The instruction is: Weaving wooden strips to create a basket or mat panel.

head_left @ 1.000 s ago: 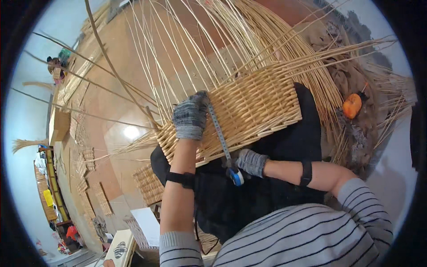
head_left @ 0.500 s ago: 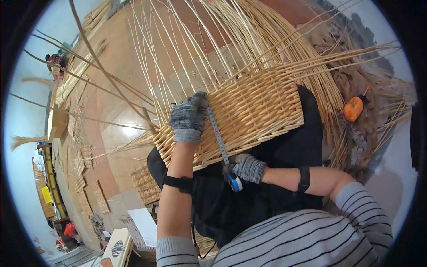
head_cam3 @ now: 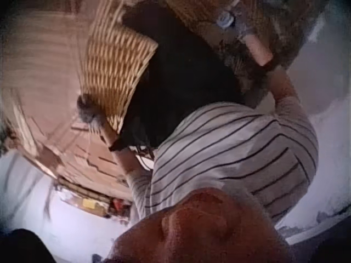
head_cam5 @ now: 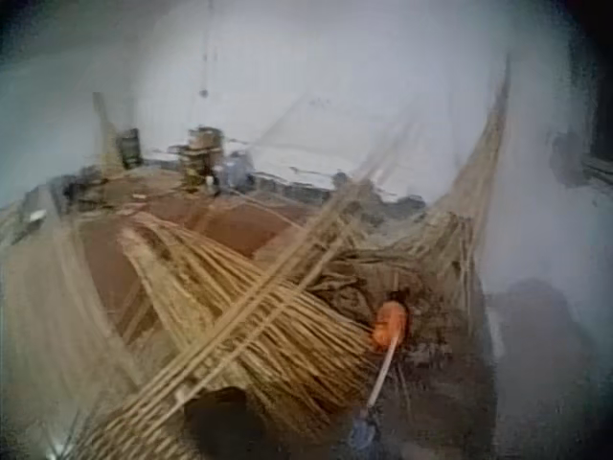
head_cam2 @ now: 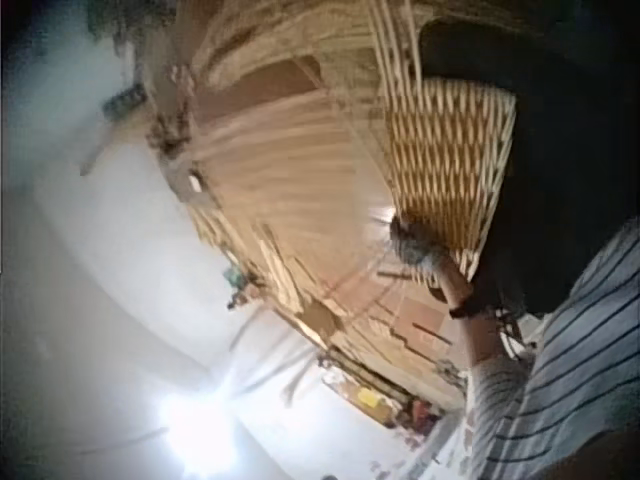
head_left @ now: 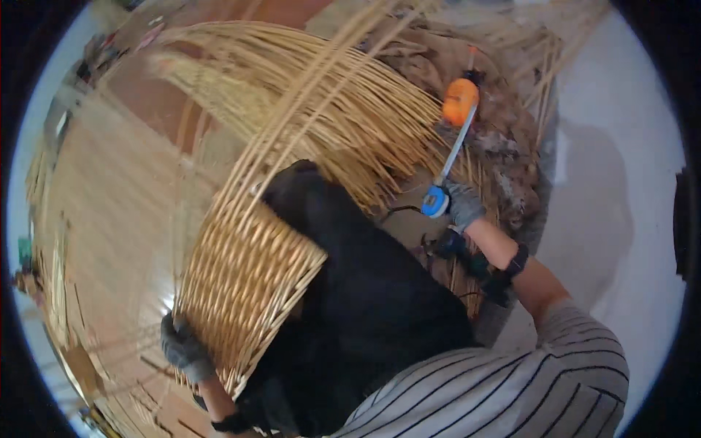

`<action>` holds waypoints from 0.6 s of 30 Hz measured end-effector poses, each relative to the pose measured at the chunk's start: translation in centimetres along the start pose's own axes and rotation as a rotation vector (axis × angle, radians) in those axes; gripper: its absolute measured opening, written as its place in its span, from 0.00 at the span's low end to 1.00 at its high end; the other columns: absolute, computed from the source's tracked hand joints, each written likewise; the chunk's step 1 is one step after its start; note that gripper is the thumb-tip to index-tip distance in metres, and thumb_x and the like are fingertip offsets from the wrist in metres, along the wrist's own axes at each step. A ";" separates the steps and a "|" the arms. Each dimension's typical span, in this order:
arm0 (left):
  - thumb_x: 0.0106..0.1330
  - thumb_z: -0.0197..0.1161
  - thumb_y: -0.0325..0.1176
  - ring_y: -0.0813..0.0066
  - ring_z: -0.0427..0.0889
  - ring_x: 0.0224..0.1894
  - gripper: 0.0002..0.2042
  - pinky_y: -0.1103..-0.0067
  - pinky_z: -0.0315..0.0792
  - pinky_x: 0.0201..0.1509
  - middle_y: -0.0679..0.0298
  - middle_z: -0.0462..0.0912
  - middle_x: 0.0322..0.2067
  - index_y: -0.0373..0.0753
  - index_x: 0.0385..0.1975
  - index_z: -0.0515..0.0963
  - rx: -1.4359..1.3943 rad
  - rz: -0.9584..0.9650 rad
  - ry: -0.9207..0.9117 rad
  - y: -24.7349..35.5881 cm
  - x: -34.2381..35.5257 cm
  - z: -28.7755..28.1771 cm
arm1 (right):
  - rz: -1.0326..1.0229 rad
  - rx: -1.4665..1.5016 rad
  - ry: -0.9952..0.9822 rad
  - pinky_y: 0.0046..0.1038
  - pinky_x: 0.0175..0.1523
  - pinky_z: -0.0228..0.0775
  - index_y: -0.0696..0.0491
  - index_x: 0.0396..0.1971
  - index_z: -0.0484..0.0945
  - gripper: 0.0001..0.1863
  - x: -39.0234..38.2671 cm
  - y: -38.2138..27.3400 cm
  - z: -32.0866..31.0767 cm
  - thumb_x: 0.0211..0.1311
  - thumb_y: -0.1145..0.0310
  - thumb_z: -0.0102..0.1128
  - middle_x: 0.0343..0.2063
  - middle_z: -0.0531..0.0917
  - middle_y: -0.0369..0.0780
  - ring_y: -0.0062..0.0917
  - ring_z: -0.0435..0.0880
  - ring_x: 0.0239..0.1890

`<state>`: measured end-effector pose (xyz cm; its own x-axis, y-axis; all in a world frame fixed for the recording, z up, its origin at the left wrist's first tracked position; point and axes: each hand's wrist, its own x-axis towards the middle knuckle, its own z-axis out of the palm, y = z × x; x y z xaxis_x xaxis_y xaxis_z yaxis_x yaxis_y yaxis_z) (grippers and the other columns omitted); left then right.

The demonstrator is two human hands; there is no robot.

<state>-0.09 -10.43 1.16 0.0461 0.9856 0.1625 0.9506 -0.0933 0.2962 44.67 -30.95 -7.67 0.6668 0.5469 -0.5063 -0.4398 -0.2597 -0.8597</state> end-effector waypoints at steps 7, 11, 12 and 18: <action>0.58 0.47 0.46 0.64 0.72 0.34 0.20 0.75 0.65 0.39 0.55 0.75 0.32 0.31 0.37 0.70 -0.051 -0.044 0.043 2.2 0.5 3.4 | 0.799 0.605 -0.358 0.27 0.23 0.64 0.51 0.26 0.73 0.10 15.3 27.8 -21.5 0.54 0.62 0.46 0.24 0.76 0.38 0.25 0.74 0.25; 0.59 0.47 0.44 0.68 0.71 0.33 0.20 0.77 0.66 0.39 0.56 0.74 0.33 0.31 0.39 0.69 -0.164 0.004 0.223 -3.1 -1.1 2.3 | 0.011 -0.325 -0.392 0.28 0.22 0.64 0.55 0.25 0.69 0.11 11.1 32.4 -15.6 0.54 0.62 0.44 0.17 0.72 0.37 0.29 0.70 0.16; 0.59 0.47 0.43 0.68 0.71 0.33 0.20 0.78 0.66 0.39 0.57 0.74 0.34 0.30 0.40 0.68 -0.253 0.018 0.278 -5.3 -1.4 1.7 | 0.090 -0.438 -0.404 0.28 0.31 0.65 0.57 0.34 0.68 0.15 7.6 30.4 -12.5 0.55 0.60 0.44 0.23 0.74 0.38 0.29 0.73 0.24; 0.57 0.44 0.46 0.55 0.72 0.29 0.20 0.70 0.65 0.34 0.50 0.74 0.23 0.32 0.28 0.72 0.051 -0.023 0.084 1.1 0.1 3.0 | 0.190 -1.159 -0.229 0.27 0.34 0.65 0.57 0.37 0.67 0.16 -0.8 32.3 -13.5 0.56 0.61 0.43 0.27 0.74 0.39 0.28 0.73 0.28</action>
<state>1.91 -10.05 -1.28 -0.0002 0.9719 0.2352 0.9657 -0.0609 0.2525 38.09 -50.51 -35.93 0.4754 0.5204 -0.7093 0.3626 -0.8505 -0.3810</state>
